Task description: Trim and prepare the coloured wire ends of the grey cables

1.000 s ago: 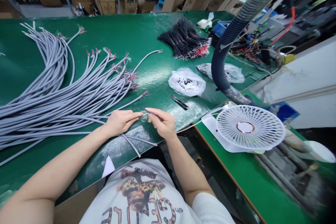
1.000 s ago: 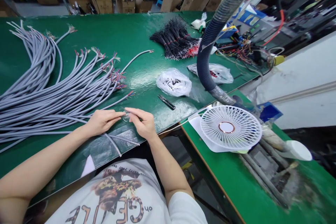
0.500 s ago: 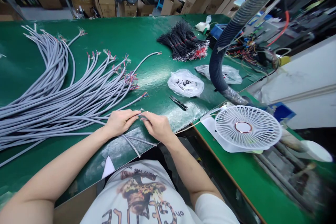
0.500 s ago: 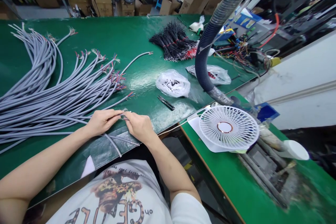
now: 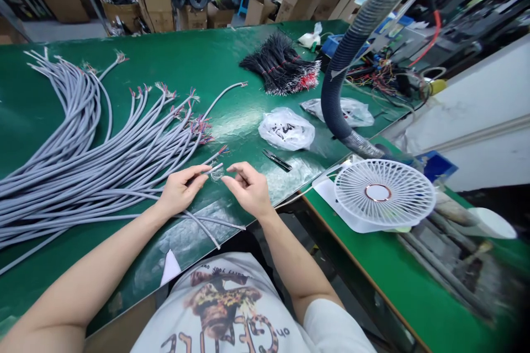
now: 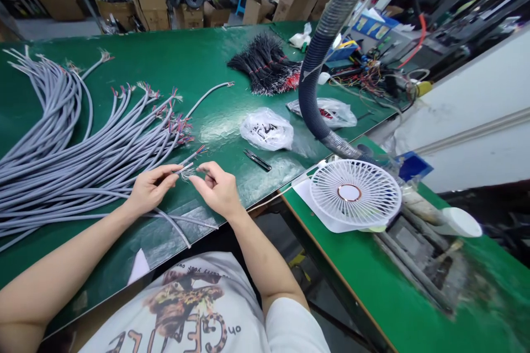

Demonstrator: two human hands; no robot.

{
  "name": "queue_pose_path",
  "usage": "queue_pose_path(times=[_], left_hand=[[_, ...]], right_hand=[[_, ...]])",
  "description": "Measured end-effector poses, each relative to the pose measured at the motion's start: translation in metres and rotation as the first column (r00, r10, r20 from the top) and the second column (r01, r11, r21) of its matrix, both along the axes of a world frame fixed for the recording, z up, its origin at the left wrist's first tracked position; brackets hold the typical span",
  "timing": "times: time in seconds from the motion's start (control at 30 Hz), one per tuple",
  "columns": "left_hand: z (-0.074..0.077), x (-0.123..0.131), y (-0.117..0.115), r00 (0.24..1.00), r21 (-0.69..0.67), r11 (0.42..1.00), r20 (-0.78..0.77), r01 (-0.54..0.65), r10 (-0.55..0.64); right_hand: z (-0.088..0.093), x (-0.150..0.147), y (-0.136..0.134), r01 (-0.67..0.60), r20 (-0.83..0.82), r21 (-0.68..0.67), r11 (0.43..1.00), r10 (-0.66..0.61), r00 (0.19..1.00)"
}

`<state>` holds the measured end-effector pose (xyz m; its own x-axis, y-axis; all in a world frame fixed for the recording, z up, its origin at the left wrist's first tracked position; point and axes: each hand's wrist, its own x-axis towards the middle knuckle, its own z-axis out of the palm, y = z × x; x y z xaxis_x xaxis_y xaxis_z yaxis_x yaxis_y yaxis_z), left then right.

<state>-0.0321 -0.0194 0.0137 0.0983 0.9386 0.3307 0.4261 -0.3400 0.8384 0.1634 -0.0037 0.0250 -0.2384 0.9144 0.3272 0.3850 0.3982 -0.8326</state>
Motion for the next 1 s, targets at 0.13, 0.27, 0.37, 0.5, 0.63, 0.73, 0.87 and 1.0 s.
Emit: queue_pose_path(times=[0.13, 0.27, 0.37, 0.5, 0.63, 0.73, 0.87, 1.0], left_hand=[[-0.003, 0.000, -0.001, 0.999, 0.045, 0.999, -0.038, -0.013, 0.014], [-0.005, 0.000, -0.002, 0.998, 0.089, 0.996, -0.062, 0.002, 0.004], [-0.007, -0.001, -0.001, 0.997, 0.101, 0.995, -0.074, 0.015, -0.008], [-0.008, -0.001, -0.001, 0.997, 0.100, 0.995, -0.072, 0.011, -0.004], [-0.008, -0.001, -0.001, 0.998, 0.115, 0.993, -0.063, 0.002, 0.005], [-0.008, -0.001, -0.001, 0.998, 0.121, 0.993, -0.070, 0.000, 0.009], [-0.008, -0.001, -0.002, 0.996, 0.120, 0.993, -0.089, 0.007, 0.004], [-0.008, 0.000, -0.001, 0.995, 0.130, 0.991, -0.092, -0.012, 0.024]], right_hand=[[0.006, -0.018, 0.005, -0.060, -0.201, -0.188, 0.980, 0.021, 0.979], [0.001, -0.030, 0.014, -0.167, -0.305, -0.280, 0.945, 0.077, 0.949], [-0.003, -0.030, 0.016, -0.200, -0.376, -0.329, 0.923, 0.067, 0.924], [-0.006, -0.028, 0.015, -0.219, -0.445, -0.382, 0.898, 0.029, 0.895], [-0.007, -0.027, 0.014, -0.200, -0.428, -0.380, 0.903, 0.020, 0.903], [-0.004, -0.027, 0.012, -0.149, -0.377, -0.365, 0.919, 0.001, 0.926], [-0.001, -0.030, 0.009, 0.031, -0.209, -0.214, 0.976, -0.076, 0.975], [-0.003, -0.033, 0.012, 0.159, -0.011, 0.015, 0.987, -0.158, 0.987]])
